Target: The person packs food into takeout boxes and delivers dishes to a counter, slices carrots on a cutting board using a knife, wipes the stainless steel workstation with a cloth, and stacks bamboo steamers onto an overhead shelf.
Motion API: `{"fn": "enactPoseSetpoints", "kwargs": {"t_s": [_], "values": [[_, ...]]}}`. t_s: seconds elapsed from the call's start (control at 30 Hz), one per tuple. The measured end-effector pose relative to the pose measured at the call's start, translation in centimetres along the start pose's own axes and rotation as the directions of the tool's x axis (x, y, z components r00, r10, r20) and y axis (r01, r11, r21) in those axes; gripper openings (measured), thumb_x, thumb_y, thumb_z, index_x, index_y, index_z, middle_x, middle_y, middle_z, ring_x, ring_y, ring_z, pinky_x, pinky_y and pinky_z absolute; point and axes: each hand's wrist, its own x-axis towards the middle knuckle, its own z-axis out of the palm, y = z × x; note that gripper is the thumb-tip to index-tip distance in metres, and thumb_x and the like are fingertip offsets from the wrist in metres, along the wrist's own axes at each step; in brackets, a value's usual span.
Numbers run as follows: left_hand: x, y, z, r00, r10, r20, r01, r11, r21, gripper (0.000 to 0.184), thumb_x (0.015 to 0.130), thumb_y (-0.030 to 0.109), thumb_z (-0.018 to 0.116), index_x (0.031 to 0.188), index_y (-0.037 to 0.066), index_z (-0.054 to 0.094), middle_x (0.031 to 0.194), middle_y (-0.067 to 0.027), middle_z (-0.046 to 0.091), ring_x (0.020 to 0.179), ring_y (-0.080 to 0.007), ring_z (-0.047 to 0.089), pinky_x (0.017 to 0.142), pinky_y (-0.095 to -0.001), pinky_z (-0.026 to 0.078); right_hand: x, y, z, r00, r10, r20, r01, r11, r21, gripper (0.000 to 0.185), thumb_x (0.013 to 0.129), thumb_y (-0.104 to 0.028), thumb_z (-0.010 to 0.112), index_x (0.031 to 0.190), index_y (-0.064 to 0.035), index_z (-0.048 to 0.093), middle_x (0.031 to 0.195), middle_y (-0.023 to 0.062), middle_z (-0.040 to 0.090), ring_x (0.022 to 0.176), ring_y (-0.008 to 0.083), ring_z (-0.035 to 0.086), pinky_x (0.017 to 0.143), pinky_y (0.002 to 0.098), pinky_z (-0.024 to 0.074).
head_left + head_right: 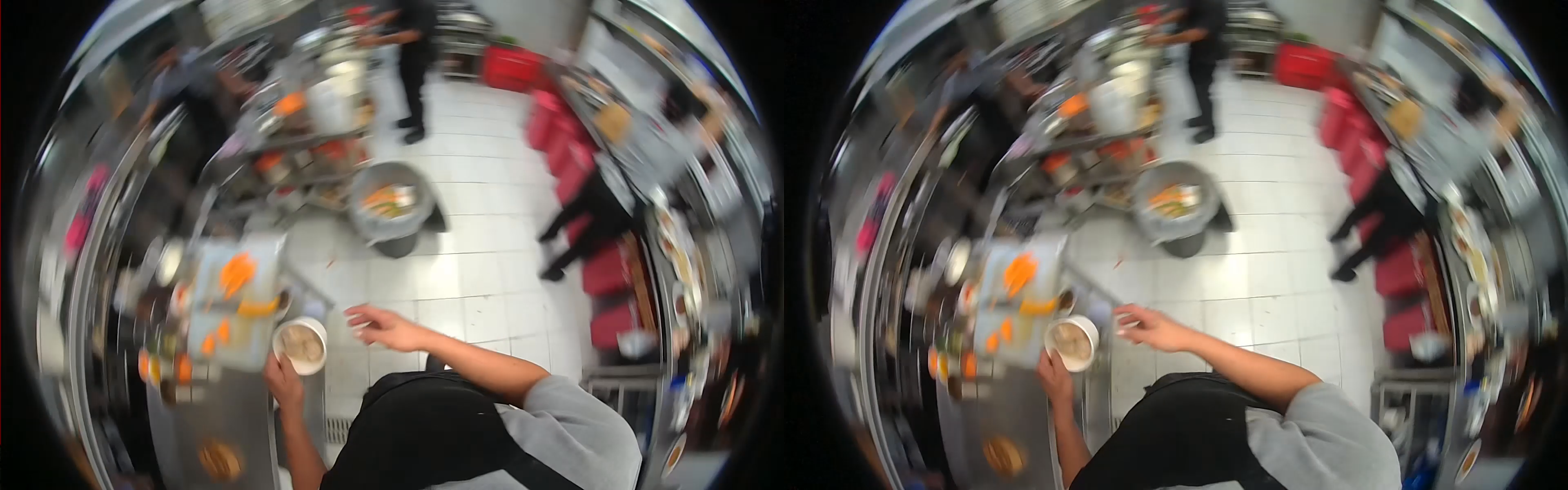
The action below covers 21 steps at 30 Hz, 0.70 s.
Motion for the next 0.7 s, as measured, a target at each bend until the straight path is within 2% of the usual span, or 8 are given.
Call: {"fn": "enactPoseSetpoints", "kwargs": {"t_s": [0.07, 0.2, 0.23, 0.33, 0.37, 0.47, 0.6, 0.7], "values": [[0.5, 5.9, 7.4, 0.979, 0.027, 0.200, 0.002, 0.990, -0.143, 0.023, 0.102, 0.012, 0.053, 0.092, -0.007, 0.059, 0.077, -0.0252, 0.061, 0.065, -0.0276, 0.057, 0.063, -0.0468, 0.044, -3.3, -0.2, -4.4, 0.989, 0.000, -0.145, 0.002, 1.000, 0.018, 0.055, 0.103, -0.035, 0.067, 0.150, -0.0119, 0.049, 0.136, 0.0171, 0.062, 0.110, 0.0215, 0.066, 0.092, 0.0360, 0.0561], [-1.6, 13.3, 18.3, 0.873, 0.201, 0.443, -0.100, 0.965, -0.242, 0.025, 0.103, 0.014, 0.053, 0.094, -0.007, 0.062, 0.073, -0.0212, 0.063, 0.063, -0.0258, 0.059, 0.061, -0.0449, 0.045, -11.9, 3.2, -11.5, 0.916, -0.003, -0.402, -0.015, 0.999, -0.041, 0.058, 0.101, -0.041, 0.070, 0.149, -0.0131, 0.051, 0.132, 0.0192, 0.063, 0.103, 0.0210, 0.067, 0.086, 0.0353, 0.0573], [-2.5, 15.0, 20.3, 0.838, 0.239, 0.490, -0.110, 0.954, -0.278, 0.025, 0.103, 0.015, 0.053, 0.094, -0.006, 0.063, 0.072, -0.0205, 0.063, 0.063, -0.0255, 0.059, 0.061, -0.0443, 0.045, -14.1, 4.1, -12.8, 0.891, 0.058, -0.451, -0.069, 0.998, -0.009, 0.057, 0.103, -0.038, 0.067, 0.151, -0.0120, 0.049, 0.133, 0.0144, 0.062, 0.099, 0.0187, 0.069, 0.080, 0.0320, 0.0584], [-2.7, 17.4, 25.0, 0.706, 0.259, 0.659, -0.117, 0.961, -0.252, 0.027, 0.104, 0.016, 0.052, 0.095, -0.006, 0.065, 0.073, -0.0184, 0.065, 0.063, -0.0235, 0.059, 0.061, -0.0420, 0.046, -17.4, 6.3, -15.4, 0.814, 0.175, -0.554, -0.139, 0.984, 0.107, 0.056, 0.101, -0.032, 0.068, 0.150, -0.0116, 0.050, 0.125, 0.0138, 0.066, 0.096, 0.0184, 0.071, 0.076, 0.0314, 0.0586], [-2.7, 17.6, 27.1, 0.654, 0.306, 0.692, -0.121, 0.945, -0.303, 0.027, 0.105, 0.016, 0.052, 0.096, -0.006, 0.066, 0.073, -0.0188, 0.065, 0.063, -0.0221, 0.059, 0.060, -0.0414, 0.046, -18.3, 6.2, -16.1, 0.776, 0.213, -0.594, -0.169, 0.977, 0.130, 0.055, 0.098, -0.028, 0.067, 0.148, -0.0106, 0.051, 0.114, 0.0119, 0.070, 0.085, 0.0176, 0.071, 0.073, 0.0305, 0.0593], [-2.2, 20.5, 31.2, 0.532, 0.276, 0.801, -0.155, 0.961, -0.228, 0.028, 0.105, 0.018, 0.053, 0.096, -0.006, 0.066, 0.072, -0.0191, 0.064, 0.063, -0.0216, 0.059, 0.060, -0.0409, 0.045, -20.1, 8.3, -18.4, 0.709, 0.219, -0.670, -0.083, 0.970, 0.229, 0.054, 0.096, -0.032, 0.070, 0.144, -0.0117, 0.055, 0.110, 0.0130, 0.072, 0.071, 0.0155, 0.068, 0.065, 0.0304, 0.0577], [-1.1, 22.7, 37.8, 0.459, 0.331, 0.824, 0.080, 0.909, -0.410, 0.039, 0.109, 0.026, 0.052, 0.093, -0.005, 0.069, 0.066, -0.0092, 0.061, 0.059, -0.0163, 0.055, 0.057, -0.0366, 0.044, -21.6, 11.9, -23.5, 0.598, 0.358, -0.717, 0.034, 0.883, 0.469, 0.052, 0.096, -0.029, 0.070, 0.142, -0.0083, 0.055, 0.105, 0.0133, 0.072, 0.072, 0.0168, 0.071, 0.070, 0.0309, 0.0631], [1.0, 22.8, 42.6, 0.431, 0.326, 0.842, 0.046, 0.923, -0.381, 0.038, 0.109, 0.026, 0.052, 0.097, -0.004, 0.073, 0.065, -0.0056, 0.060, 0.057, -0.0139, 0.053, 0.056, -0.0338, 0.044, -25.6, 12.7, -27.4, 0.479, 0.433, -0.764, 0.166, 0.810, 0.563, 0.048, 0.098, -0.026, 0.068, 0.140, -0.0063, 0.053, 0.109, 0.0158, 0.072, 0.082, 0.0208, 0.075, 0.073, 0.0337, 0.0655]]}}
